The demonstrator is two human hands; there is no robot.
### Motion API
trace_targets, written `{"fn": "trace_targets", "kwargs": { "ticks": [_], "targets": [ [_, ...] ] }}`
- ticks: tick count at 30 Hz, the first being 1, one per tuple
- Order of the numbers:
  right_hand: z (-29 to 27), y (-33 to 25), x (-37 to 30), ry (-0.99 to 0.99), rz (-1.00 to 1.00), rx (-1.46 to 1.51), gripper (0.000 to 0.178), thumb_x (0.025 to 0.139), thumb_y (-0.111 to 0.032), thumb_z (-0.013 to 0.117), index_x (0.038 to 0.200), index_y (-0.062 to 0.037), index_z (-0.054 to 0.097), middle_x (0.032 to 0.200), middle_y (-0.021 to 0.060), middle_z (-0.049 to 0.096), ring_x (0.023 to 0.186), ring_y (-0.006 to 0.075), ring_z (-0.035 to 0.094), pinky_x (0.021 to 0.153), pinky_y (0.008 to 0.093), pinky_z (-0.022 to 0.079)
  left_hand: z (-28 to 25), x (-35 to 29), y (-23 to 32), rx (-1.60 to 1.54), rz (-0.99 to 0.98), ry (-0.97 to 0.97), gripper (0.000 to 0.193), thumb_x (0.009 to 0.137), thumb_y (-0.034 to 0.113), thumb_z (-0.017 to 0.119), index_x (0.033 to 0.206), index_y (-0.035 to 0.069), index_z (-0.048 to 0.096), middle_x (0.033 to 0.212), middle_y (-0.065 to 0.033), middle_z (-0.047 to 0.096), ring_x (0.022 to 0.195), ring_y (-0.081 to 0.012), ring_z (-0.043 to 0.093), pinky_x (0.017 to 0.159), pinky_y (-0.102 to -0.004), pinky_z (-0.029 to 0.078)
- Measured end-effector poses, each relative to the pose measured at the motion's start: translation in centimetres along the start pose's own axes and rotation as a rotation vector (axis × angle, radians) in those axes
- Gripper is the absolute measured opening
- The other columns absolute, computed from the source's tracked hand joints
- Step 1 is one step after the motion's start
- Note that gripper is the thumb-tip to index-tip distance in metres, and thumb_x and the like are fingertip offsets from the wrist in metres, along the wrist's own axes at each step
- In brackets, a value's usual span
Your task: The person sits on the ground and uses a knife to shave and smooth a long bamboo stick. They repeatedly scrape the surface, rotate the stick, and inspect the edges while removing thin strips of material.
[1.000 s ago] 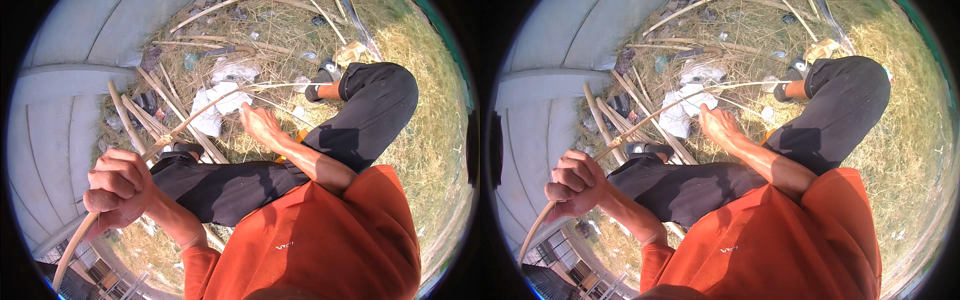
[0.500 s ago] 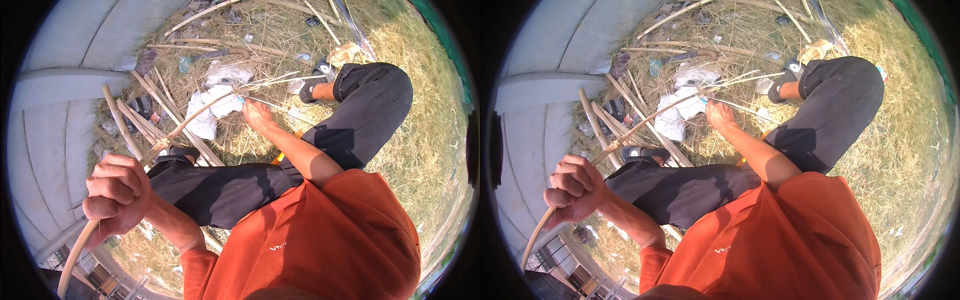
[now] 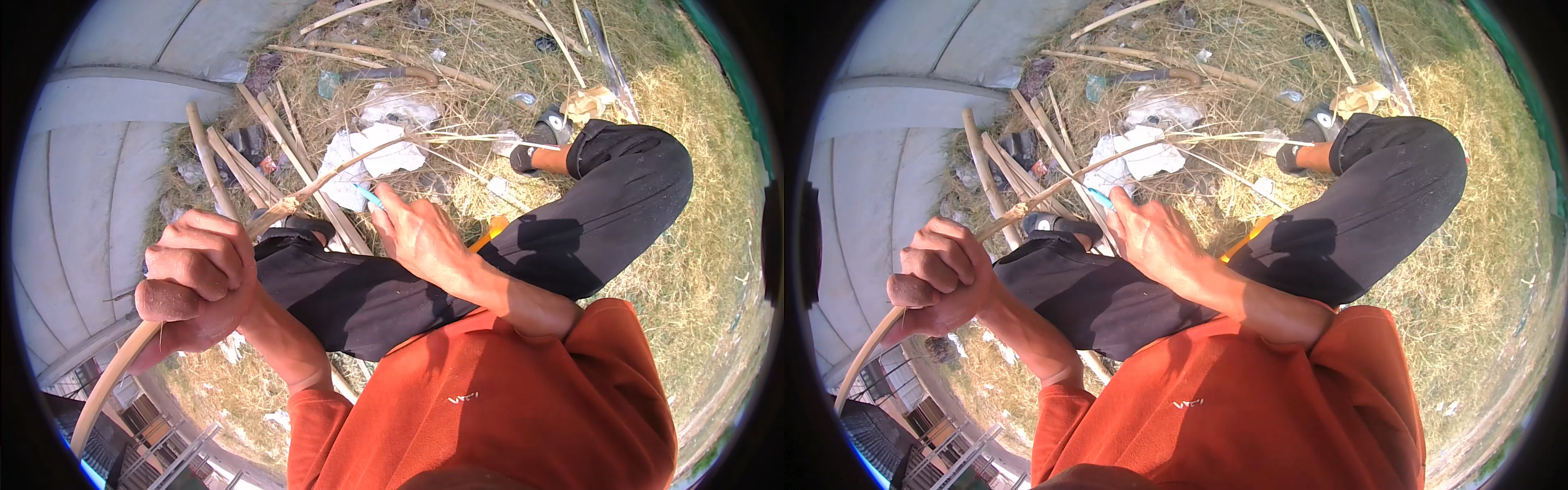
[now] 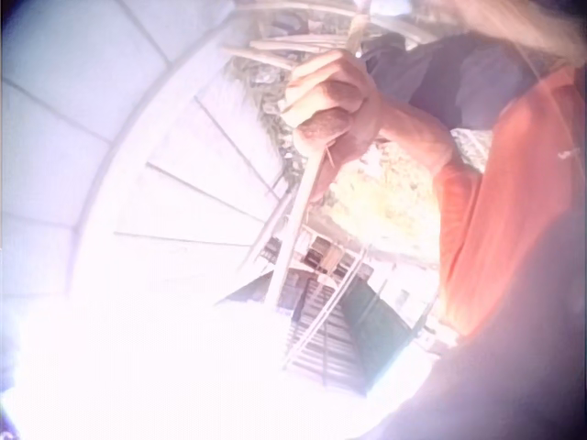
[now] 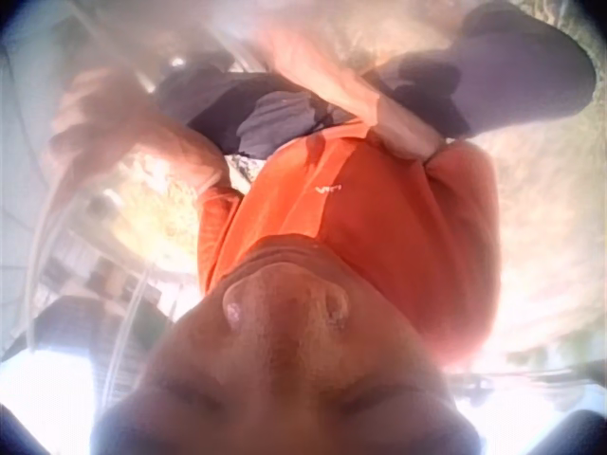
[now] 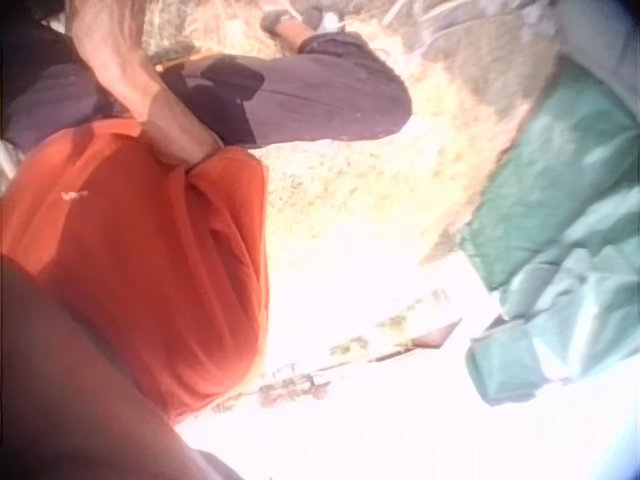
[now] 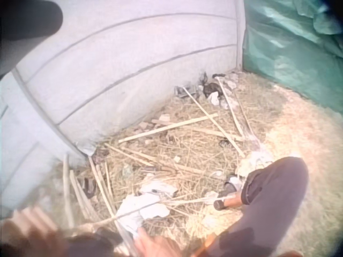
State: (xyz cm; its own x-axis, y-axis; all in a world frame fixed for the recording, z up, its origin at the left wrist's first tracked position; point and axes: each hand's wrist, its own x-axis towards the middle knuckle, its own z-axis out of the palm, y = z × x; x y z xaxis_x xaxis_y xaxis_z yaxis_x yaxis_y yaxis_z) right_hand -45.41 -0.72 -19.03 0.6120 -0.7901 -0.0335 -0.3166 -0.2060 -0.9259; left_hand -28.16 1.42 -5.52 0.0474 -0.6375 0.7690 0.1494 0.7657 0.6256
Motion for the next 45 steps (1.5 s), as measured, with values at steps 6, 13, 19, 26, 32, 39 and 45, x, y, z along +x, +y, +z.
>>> {"fn": "trace_targets", "kwargs": {
  "ticks": [6, 13, 19, 26, 32, 39, 45],
  "targets": [
    [-0.1, -0.9, -0.9, 0.001, -0.13, 0.085, 0.016, 0.092, -0.015, 0.053, 0.1, -0.0021, 0.049, 0.052, 0.0219, 0.051, 0.05, 0.0429, 0.054, 0.046, 0.0481, 0.039, 0.7, -0.1, 0.0, -0.008, 0.005, -0.061, 0.062, 0.091, 0.066, 0.036, 0.059, 0.013, 0.032, 0.041, 0.0041, 0.025, 0.03, -0.0051, 0.022, 0.029, -0.0182, 0.019],
    [0.5, 2.1, 0.2, -0.101, -0.058, 0.006, 0.024, 0.09, -0.009, 0.051, 0.112, 0.0011, 0.051, 0.06, 0.0255, 0.056, 0.058, 0.0416, 0.059, 0.053, 0.0495, 0.043, 0.8, -0.2, 0.4, 0.025, -0.007, -0.044, 0.062, 0.092, 0.066, 0.034, 0.06, 0.013, 0.031, 0.041, 0.0036, 0.026, 0.03, -0.0057, 0.022, 0.029, -0.0185, 0.02],
    [1.4, 1.9, 2.4, 0.043, -0.035, -0.041, 0.014, 0.091, -0.011, 0.054, 0.1, -0.0017, 0.048, 0.052, 0.0228, 0.051, 0.05, 0.0437, 0.054, 0.045, 0.0474, 0.038, -0.3, -0.1, 0.3, 0.092, -0.031, 0.181, 0.062, 0.09, 0.069, 0.031, 0.063, 0.014, 0.031, 0.045, 0.0028, 0.023, 0.032, -0.0073, 0.022, 0.034, -0.0222, 0.018],
    [0.3, -3.3, -0.3, 0.04, -0.104, 0.056, 0.016, 0.087, -0.007, 0.057, 0.099, 0.0001, 0.048, 0.051, 0.0215, 0.052, 0.05, 0.0416, 0.057, 0.045, 0.0473, 0.042, 0.7, -0.4, 0.3, 0.09, -0.018, 0.273, 0.061, 0.09, 0.069, 0.032, 0.064, 0.013, 0.033, 0.048, 0.0023, 0.023, 0.034, -0.0084, 0.021, 0.037, -0.0253, 0.016],
    [0.3, -4.5, -1.0, 0.033, -0.119, 0.106, 0.02, 0.087, -0.006, 0.057, 0.104, 0.0004, 0.05, 0.051, 0.0225, 0.052, 0.052, 0.0429, 0.056, 0.046, 0.0485, 0.041, 1.1, -0.8, 0.3, 0.132, 0.039, 0.288, 0.064, 0.091, 0.069, 0.025, 0.067, 0.011, 0.035, 0.045, 0.0005, 0.027, 0.032, -0.0092, 0.026, 0.032, -0.0246, 0.024],
    [-1.3, -5.6, -1.1, 0.029, -0.142, 0.057, 0.018, 0.088, -0.008, 0.057, 0.101, 0.0013, 0.049, 0.051, 0.0215, 0.053, 0.052, 0.042, 0.057, 0.045, 0.0483, 0.043, 2.1, -0.6, 0.0, 0.107, 0.025, 0.253, 0.063, 0.091, 0.069, 0.031, 0.064, 0.012, 0.033, 0.045, 0.0021, 0.022, 0.033, -0.0077, 0.02, 0.033, -0.0235, 0.017],
    [-1.0, -2.8, -0.8, 0.024, -0.051, -0.038, 0.02, 0.088, -0.009, 0.057, 0.103, 0.001, 0.05, 0.05, 0.0214, 0.052, 0.051, 0.0426, 0.057, 0.047, 0.0488, 0.042, 2.1, -0.4, -0.1, 0.104, 0.033, 0.208, 0.063, 0.091, 0.068, 0.031, 0.064, 0.012, 0.033, 0.045, 0.0024, 0.023, 0.033, -0.0077, 0.02, 0.032, -0.0227, 0.018]
  ]
}}
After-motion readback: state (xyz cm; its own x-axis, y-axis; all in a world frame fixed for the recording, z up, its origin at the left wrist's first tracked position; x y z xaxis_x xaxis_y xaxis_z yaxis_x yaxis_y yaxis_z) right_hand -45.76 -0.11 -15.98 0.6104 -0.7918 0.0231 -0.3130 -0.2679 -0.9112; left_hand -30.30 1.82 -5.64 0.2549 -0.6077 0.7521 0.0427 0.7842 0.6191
